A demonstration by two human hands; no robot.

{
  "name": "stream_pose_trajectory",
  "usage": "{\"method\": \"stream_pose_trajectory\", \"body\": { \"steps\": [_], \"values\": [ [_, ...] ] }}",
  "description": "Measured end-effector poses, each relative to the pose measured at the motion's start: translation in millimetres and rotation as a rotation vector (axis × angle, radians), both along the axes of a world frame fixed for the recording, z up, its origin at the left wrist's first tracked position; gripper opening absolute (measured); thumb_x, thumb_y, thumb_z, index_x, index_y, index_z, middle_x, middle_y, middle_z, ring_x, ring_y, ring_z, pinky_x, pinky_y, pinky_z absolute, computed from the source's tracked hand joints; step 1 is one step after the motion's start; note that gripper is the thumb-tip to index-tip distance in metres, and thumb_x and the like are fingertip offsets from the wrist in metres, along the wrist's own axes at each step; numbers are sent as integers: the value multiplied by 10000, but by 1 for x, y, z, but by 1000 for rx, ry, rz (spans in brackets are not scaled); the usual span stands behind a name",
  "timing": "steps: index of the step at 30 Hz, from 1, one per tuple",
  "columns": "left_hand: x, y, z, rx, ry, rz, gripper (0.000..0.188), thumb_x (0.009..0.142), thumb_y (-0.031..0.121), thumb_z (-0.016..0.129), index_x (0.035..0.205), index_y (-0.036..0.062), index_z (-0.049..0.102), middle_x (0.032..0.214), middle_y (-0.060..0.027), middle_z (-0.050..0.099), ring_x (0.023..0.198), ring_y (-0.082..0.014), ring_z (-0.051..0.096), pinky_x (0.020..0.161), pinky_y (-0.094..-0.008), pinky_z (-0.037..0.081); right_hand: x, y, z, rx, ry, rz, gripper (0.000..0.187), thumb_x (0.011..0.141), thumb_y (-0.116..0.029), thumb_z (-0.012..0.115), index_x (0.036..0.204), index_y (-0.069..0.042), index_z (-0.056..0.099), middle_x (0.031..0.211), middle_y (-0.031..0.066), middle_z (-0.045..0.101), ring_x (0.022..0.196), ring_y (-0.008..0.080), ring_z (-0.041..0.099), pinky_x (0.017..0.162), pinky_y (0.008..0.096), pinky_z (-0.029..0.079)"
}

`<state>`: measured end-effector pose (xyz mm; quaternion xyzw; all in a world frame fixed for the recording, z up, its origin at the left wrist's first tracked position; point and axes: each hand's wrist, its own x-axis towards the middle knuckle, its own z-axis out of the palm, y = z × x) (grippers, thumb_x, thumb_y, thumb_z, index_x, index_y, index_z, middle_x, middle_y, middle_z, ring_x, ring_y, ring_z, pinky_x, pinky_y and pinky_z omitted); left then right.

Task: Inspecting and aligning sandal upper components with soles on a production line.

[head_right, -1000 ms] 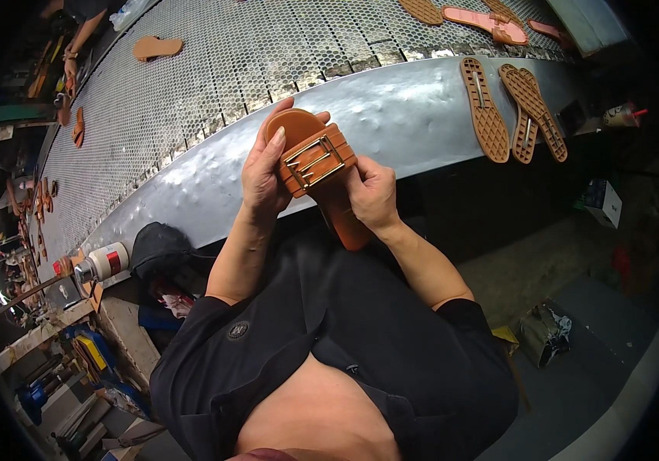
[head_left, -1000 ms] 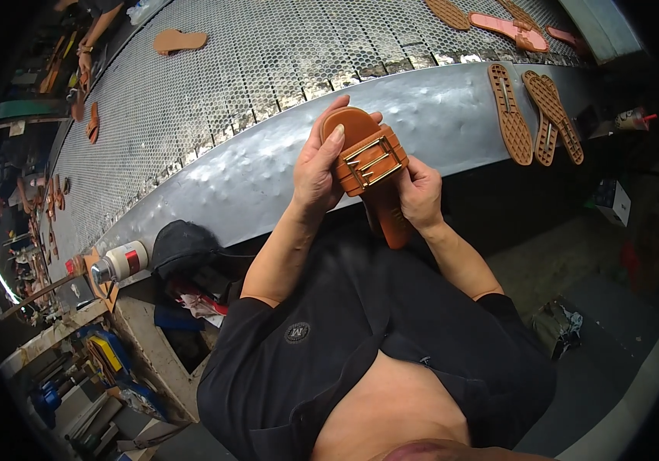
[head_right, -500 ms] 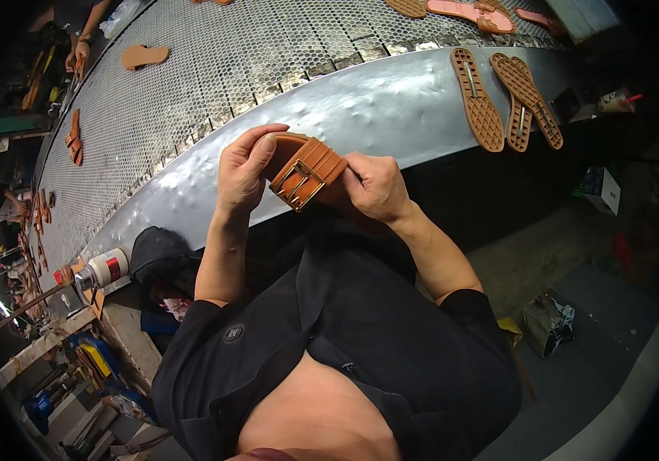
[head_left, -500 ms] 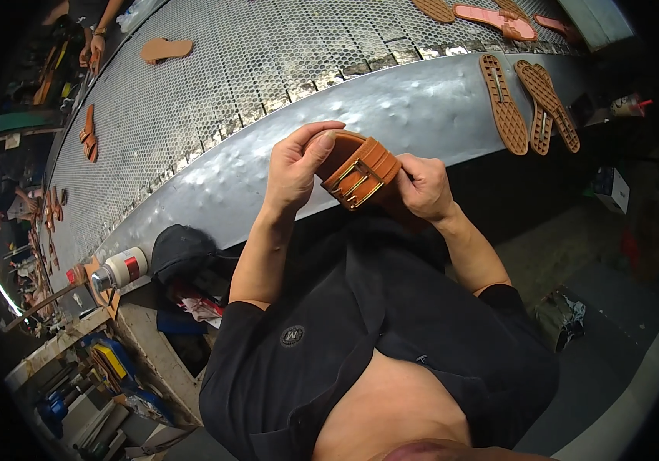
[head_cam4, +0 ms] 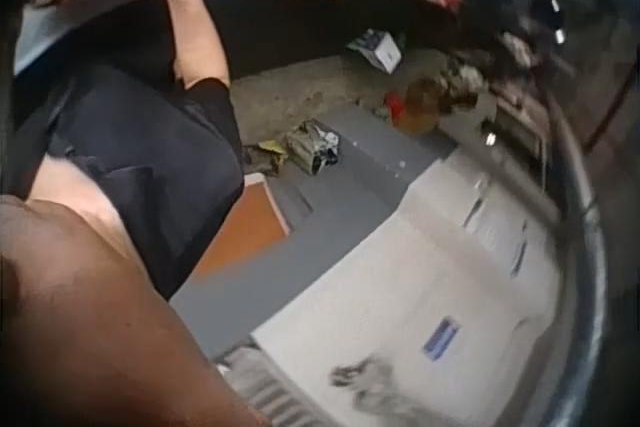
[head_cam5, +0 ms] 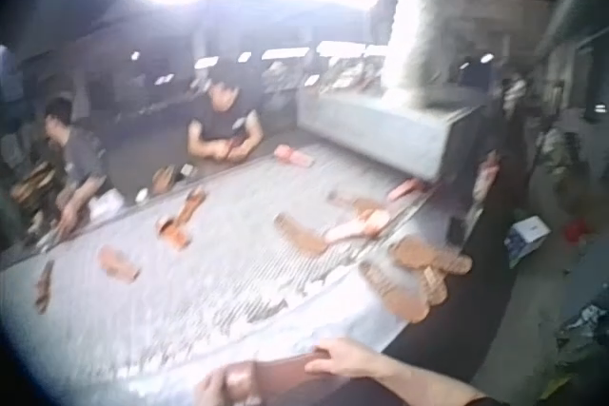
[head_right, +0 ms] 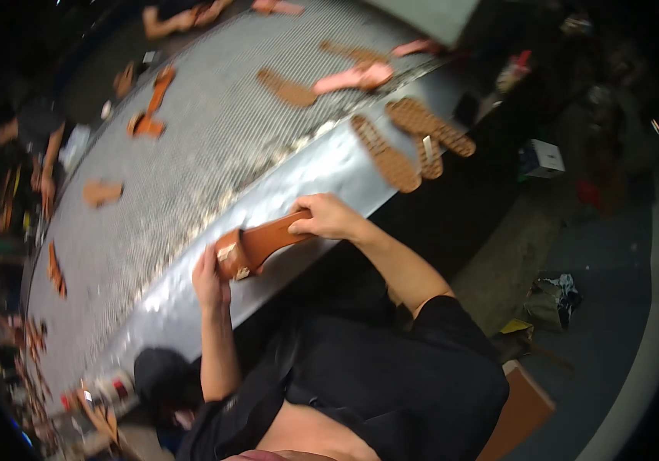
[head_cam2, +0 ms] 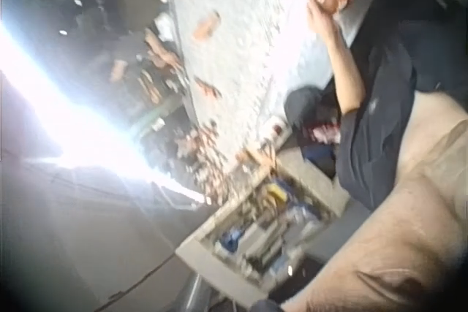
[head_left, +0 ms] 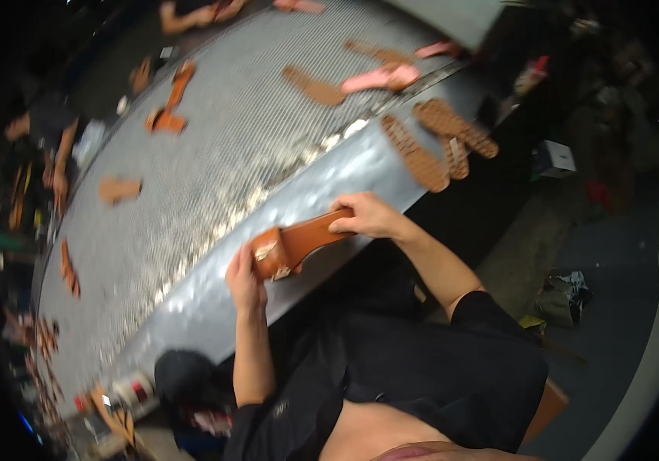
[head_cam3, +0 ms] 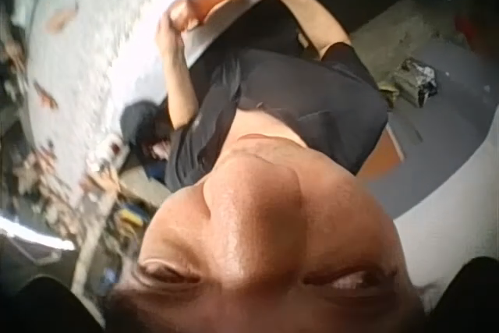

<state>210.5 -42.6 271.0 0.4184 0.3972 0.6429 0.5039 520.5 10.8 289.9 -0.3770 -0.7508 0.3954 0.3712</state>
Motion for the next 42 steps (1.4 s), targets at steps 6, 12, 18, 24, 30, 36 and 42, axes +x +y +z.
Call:
{"method": "stream_pose_trajectory", "body": {
  "steps": [6,12,18,24,30,36,42],
  "values": [
    [99,-83,44,-281,-110,-424,479,908,-33,652,1375,-60,550,1180,-64,678,779,-49,577,587,-163,392,99,-21,89,-35,620,-211,296,880,-158,778,1103,17,694,961,104,740,859,148,698,785,290,558],
    [164,-159,71,-26,127,-77,430,796,-103,737,1183,-12,573,1112,-101,667,1044,-188,646,957,-332,540,74,-100,174,200,79,-408,622,810,-424,820,1280,-48,664,1118,188,633,1038,350,657,951,427,524],
    [50,-136,49,30,250,-281,497,760,-61,810,1170,26,544,1157,-97,633,1095,-209,626,980,-368,531,-62,-83,157,451,101,-183,651,796,-297,775,1361,-38,582,1199,199,638,1095,364,653,966,413,529],
    [-229,-46,-29,173,-122,-242,749,973,86,671,1589,33,248,1433,-224,537,1257,-322,605,1023,-446,547,-309,-81,26,541,166,-218,602,771,-191,843,1258,15,556,1153,174,653,1026,307,694,900,378,563],
    [-364,-55,-54,139,-104,-225,640,973,95,686,1541,27,399,1332,-167,639,1082,-242,704,874,-405,631,-440,-123,-22,571,134,-155,466,777,-190,850,1137,23,645,1135,173,674,1019,328,699,871,380,582],
    [-365,-51,-41,173,-40,-239,476,922,11,705,1379,-42,582,1247,-181,694,1059,-263,715,880,-403,629,-451,-114,-34,734,146,-159,449,778,-217,845,1136,12,702,1192,220,705,1049,351,707,901,395,581],
    [-342,-37,-40,200,-17,-296,483,887,-5,738,1351,-49,609,1211,-184,714,1028,-255,725,882,-398,627,-434,-101,-44,759,134,-209,429,764,-211,837,1119,1,724,1173,214,713,1062,342,696,902,403,579]
  ]
}}
